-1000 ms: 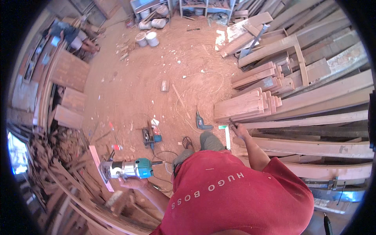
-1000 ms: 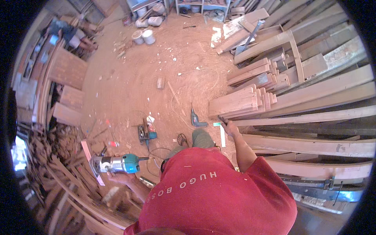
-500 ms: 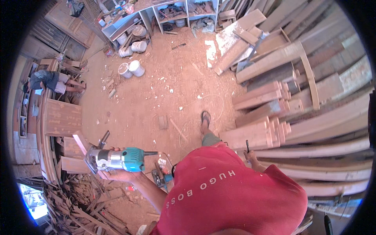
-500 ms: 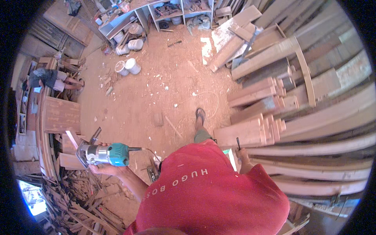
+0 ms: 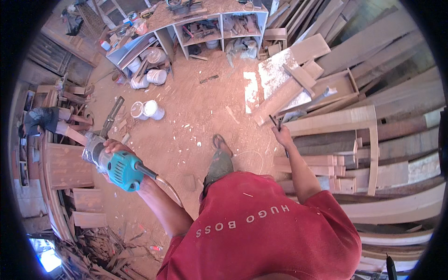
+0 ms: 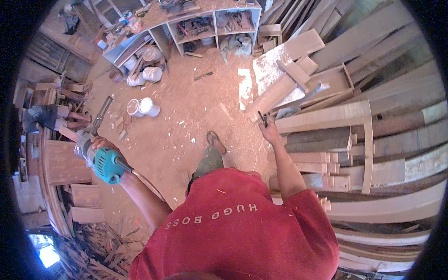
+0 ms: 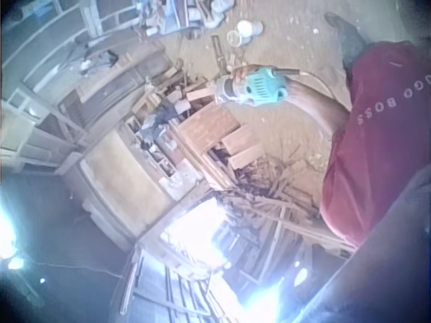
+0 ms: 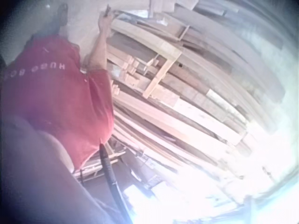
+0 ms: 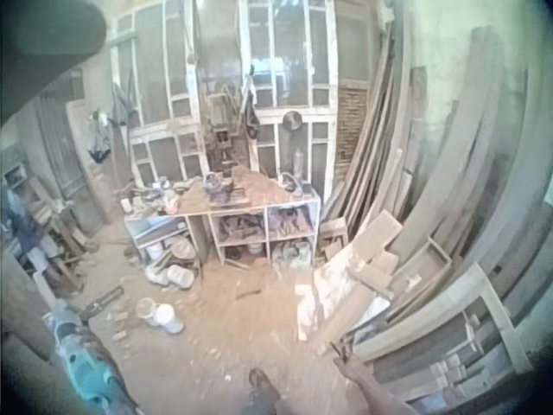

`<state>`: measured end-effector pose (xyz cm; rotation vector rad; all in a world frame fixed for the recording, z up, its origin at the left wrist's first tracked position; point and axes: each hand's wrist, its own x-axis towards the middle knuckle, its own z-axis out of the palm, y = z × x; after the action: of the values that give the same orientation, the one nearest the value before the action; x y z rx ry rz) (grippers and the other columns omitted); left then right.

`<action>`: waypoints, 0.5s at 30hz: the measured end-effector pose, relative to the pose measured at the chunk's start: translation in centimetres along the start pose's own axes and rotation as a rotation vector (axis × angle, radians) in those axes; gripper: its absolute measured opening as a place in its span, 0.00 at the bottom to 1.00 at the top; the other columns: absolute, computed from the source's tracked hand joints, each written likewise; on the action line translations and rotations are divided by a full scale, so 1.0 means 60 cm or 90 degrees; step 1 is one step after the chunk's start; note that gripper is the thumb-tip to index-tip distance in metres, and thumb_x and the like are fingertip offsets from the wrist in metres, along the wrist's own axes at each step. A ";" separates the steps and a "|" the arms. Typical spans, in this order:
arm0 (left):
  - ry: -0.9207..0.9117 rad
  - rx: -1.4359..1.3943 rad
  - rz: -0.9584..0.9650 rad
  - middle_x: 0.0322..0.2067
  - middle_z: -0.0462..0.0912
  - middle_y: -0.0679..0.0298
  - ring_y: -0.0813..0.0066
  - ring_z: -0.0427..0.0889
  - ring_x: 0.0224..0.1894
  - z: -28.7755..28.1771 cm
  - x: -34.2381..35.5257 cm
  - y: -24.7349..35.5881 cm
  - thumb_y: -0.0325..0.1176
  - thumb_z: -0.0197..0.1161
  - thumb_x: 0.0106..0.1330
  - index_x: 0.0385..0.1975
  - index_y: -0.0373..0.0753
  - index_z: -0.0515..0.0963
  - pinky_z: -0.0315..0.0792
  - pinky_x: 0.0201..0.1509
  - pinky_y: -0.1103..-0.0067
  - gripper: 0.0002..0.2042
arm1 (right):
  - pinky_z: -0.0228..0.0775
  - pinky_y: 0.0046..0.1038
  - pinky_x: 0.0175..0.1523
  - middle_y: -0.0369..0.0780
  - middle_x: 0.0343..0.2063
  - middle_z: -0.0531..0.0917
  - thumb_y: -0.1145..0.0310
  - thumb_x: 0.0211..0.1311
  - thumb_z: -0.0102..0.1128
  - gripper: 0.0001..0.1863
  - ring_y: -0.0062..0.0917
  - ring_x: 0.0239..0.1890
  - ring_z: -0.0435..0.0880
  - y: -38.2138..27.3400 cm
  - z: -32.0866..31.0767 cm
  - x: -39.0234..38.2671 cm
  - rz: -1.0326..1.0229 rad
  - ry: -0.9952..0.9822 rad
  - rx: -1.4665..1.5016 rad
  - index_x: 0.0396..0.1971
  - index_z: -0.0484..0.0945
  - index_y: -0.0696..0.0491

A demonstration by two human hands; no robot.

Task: The person uses a grinder on a metal plate, then adjusts a wood router using pliers and a wrench, and finally moves a long piece of wood across the workshop.

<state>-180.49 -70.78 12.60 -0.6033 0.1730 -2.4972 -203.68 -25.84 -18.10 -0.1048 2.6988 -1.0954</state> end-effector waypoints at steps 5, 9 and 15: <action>-0.007 -0.015 0.017 0.45 0.72 0.59 0.66 0.75 0.49 -0.134 0.249 -0.015 0.22 0.78 0.34 0.55 0.34 0.62 0.71 0.61 0.73 0.43 | 0.71 0.38 0.35 0.46 0.19 0.80 0.51 0.60 0.62 0.24 0.31 0.25 0.80 -0.057 0.056 0.242 0.026 -0.027 0.018 0.24 0.77 0.61; -0.005 0.014 0.017 0.45 0.72 0.58 0.65 0.74 0.49 -0.206 0.427 -0.027 0.27 0.75 0.41 0.55 0.33 0.62 0.72 0.60 0.72 0.38 | 0.72 0.42 0.38 0.50 0.22 0.82 0.48 0.60 0.60 0.25 0.39 0.28 0.83 -0.119 0.076 0.374 0.053 -0.079 0.017 0.28 0.79 0.61; -0.008 0.074 -0.036 0.44 0.72 0.54 0.61 0.75 0.48 -0.301 0.676 -0.078 0.36 0.69 0.50 0.54 0.31 0.61 0.73 0.59 0.71 0.33 | 0.71 0.36 0.34 0.47 0.21 0.81 0.55 0.61 0.62 0.21 0.32 0.27 0.82 -0.233 0.080 0.608 0.006 -0.087 0.013 0.27 0.78 0.61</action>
<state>-221.13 -89.30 13.19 -0.5822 0.0057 -2.5361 -238.29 -44.59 -18.35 -0.1579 2.5646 -1.0730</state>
